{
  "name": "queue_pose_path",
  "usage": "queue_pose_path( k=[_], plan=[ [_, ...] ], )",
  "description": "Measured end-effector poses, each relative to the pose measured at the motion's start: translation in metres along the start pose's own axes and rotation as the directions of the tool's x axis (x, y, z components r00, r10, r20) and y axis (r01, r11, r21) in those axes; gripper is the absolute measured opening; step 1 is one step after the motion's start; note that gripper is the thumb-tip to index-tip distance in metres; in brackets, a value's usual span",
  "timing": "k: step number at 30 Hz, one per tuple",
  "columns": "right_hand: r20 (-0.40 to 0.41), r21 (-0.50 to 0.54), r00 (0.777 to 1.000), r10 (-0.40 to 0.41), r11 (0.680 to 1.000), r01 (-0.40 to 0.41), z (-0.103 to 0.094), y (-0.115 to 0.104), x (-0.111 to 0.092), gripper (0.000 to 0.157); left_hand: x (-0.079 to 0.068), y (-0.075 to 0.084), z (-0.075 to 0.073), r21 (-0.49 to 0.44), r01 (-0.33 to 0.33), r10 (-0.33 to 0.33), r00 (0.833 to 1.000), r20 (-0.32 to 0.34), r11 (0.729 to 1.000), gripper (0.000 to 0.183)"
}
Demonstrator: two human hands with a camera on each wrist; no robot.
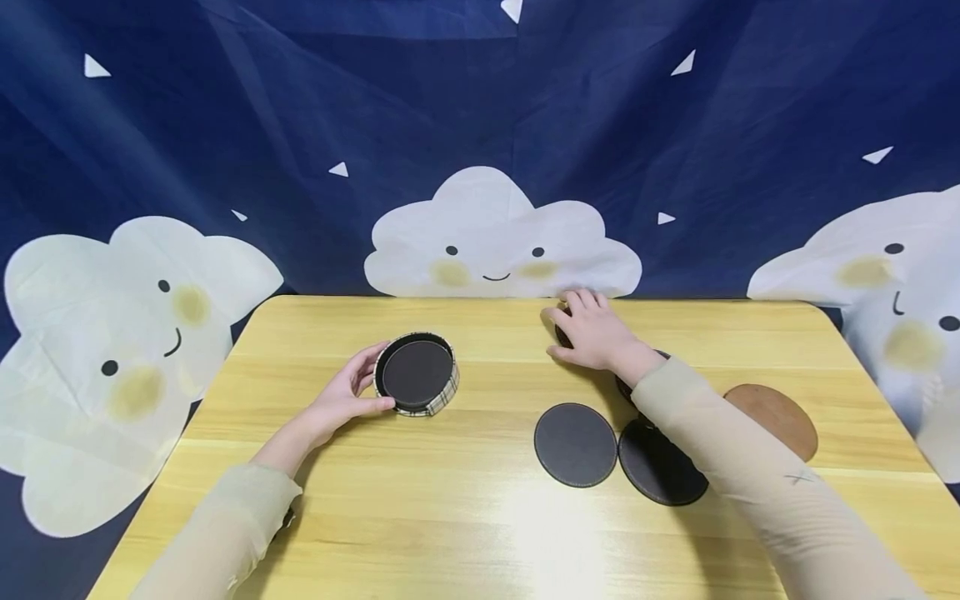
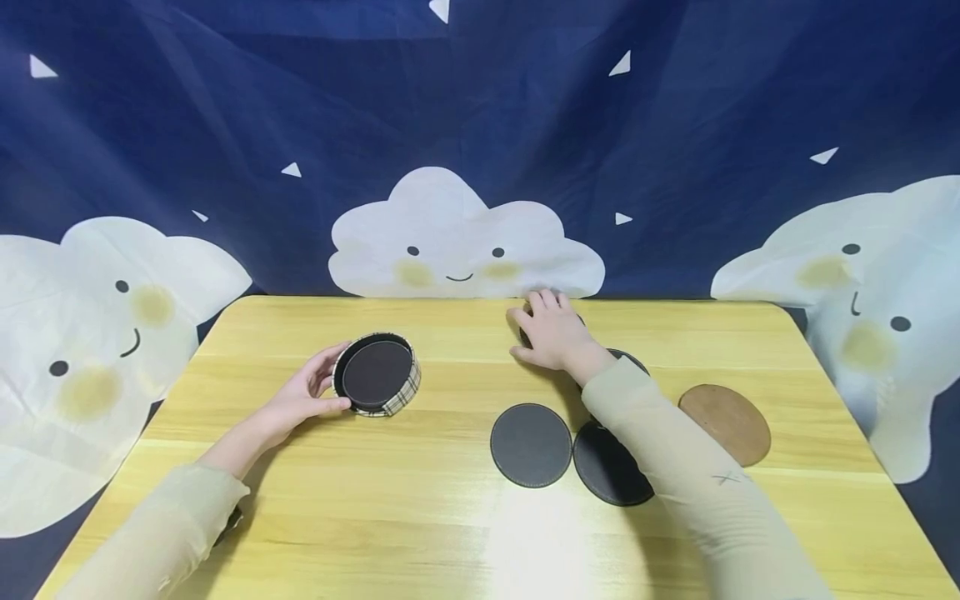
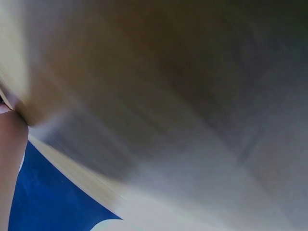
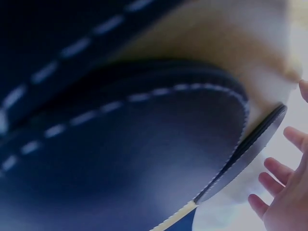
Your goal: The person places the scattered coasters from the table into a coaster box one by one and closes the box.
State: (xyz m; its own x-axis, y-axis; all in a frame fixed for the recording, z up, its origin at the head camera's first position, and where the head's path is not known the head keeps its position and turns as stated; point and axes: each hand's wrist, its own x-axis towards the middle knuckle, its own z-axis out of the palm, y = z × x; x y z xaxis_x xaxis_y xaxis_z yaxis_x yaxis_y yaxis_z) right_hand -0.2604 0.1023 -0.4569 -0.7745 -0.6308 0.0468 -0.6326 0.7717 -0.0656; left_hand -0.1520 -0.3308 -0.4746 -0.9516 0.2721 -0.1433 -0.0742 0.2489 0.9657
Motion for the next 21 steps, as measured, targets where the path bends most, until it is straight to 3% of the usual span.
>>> queue_pose_path(
  k=[7, 21],
  plan=[
    [0.012, -0.001, 0.998, 0.06, 0.998, -0.06, 0.0, 0.006, -0.004, 0.063, 0.0, 0.001, 0.0, 0.005, 0.005, -0.005, 1.0, 0.001, 1.0, 0.098],
    [0.132, 0.051, 0.976, 0.171, 0.983, -0.179, -0.002, 0.011, -0.008, 0.07, 0.001, 0.002, 0.0, 0.001, 0.008, -0.008, 1.0, 0.008, 1.0, 0.098]
  ],
)
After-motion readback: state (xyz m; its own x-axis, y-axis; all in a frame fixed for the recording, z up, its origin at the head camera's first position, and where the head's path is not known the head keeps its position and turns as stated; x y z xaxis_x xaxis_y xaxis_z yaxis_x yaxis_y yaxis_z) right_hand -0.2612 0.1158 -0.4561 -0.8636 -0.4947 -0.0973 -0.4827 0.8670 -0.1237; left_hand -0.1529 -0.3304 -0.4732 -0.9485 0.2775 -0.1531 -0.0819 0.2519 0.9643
